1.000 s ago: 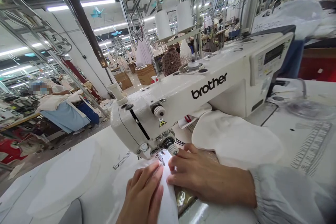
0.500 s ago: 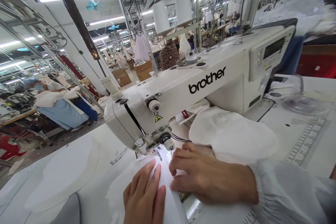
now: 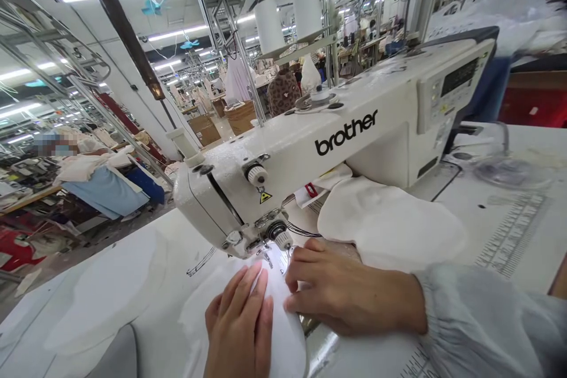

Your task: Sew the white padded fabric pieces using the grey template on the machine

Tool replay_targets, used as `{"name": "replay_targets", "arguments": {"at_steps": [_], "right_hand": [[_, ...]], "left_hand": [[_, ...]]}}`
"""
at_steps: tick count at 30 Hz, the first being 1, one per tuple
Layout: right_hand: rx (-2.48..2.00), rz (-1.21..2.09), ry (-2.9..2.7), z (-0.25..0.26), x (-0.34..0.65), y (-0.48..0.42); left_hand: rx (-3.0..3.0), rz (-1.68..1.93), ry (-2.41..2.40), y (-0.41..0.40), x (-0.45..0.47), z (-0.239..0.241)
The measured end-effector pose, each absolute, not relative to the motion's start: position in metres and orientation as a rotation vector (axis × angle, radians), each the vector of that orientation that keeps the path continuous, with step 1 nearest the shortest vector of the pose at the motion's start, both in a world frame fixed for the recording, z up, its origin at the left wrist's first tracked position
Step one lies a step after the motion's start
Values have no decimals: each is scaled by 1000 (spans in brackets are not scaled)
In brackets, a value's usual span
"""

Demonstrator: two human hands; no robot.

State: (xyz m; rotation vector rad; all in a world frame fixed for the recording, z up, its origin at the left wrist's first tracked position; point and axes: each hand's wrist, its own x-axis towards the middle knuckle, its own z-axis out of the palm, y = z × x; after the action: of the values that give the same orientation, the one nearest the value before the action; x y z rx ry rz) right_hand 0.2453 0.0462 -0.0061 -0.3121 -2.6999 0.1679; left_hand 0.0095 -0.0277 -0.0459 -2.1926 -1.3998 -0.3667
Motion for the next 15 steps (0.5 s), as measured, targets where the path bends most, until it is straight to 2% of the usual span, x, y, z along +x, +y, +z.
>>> {"name": "replay_targets", "arguments": {"at_steps": [7, 15], "right_hand": [[-463, 168, -2692, -8, 242, 48], [-435, 162, -2710, -8, 241, 46]], "left_hand": [[-2097, -478, -1608, -17, 17, -48], [-2124, -505, -1708, -21, 10, -41]]}}
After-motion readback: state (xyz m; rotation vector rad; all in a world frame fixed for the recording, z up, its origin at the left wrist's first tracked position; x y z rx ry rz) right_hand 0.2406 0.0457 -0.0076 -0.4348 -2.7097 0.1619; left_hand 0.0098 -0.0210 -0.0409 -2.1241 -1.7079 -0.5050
